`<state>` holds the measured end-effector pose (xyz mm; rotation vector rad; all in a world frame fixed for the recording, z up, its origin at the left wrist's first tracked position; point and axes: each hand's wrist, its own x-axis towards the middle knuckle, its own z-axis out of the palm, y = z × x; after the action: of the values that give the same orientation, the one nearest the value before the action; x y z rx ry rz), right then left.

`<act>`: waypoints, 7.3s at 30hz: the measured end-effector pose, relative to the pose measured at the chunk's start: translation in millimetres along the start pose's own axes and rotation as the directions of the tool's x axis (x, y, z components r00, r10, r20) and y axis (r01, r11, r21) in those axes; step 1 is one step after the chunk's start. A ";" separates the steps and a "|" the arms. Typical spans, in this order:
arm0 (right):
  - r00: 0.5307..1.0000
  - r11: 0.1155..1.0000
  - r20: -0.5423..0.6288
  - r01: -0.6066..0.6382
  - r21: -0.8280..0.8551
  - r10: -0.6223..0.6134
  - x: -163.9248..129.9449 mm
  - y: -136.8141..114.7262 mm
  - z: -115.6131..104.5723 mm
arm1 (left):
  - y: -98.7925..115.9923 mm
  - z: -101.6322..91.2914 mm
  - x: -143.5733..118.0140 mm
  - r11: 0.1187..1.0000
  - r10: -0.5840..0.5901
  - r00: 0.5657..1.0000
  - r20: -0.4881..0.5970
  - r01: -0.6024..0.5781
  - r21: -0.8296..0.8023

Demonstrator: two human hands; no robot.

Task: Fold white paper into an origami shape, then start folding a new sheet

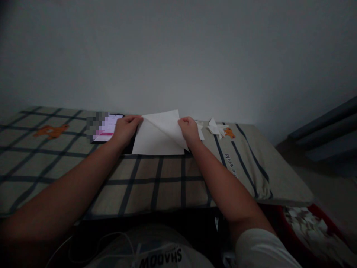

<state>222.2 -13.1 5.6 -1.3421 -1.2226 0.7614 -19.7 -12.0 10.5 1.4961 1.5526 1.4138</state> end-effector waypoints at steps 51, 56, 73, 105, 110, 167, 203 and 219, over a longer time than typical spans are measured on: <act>0.938 0.973 0.312 -0.195 0.121 0.149 -0.3 -12.4 -13.4 | -7.8 -0.8 6.1 0.967 -0.254 0.937 0.241 0.252 0.039; 0.982 0.998 0.185 -0.035 -0.048 0.043 6.4 -12.4 -13.8 | -11.3 2.2 4.6 0.968 -0.234 0.956 0.176 0.213 0.130; 0.991 0.991 0.122 -0.040 -0.130 0.056 -5.3 -17.9 -6.9 | -6.8 2.2 1.3 0.963 -0.255 0.934 0.252 0.221 0.154; 0.922 0.951 0.239 -0.276 -0.139 0.303 1.0 0.9 -10.2 | -26.6 8.1 -4.8 0.441 0.120 0.788 0.604 -0.587 0.678; 0.919 0.925 0.251 -0.222 -0.308 0.304 4.0 2.3 -17.5 | -29.3 10.2 -4.0 0.465 0.057 0.795 0.604 -0.557 0.688; 0.863 0.917 0.348 -0.398 0.022 0.366 -16.2 15.4 -34.0 | -16.5 8.7 -15.9 0.400 0.118 0.798 0.591 -0.583 0.707; 0.924 0.931 0.229 -0.241 -0.275 0.307 -15.2 8.7 -35.3 | -7.0 26.1 -24.2 0.432 0.057 0.774 0.631 -0.588 0.683; 0.937 0.930 0.198 -0.226 -0.290 0.289 -9.7 19.0 -36.4 | -5.9 28.4 -24.1 0.435 0.049 0.786 0.616 -0.572 0.695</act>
<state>258.2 -30.3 -8.1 -1.6936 -1.3875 0.9957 9.5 -25.0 -9.6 2.6306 1.7156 0.1380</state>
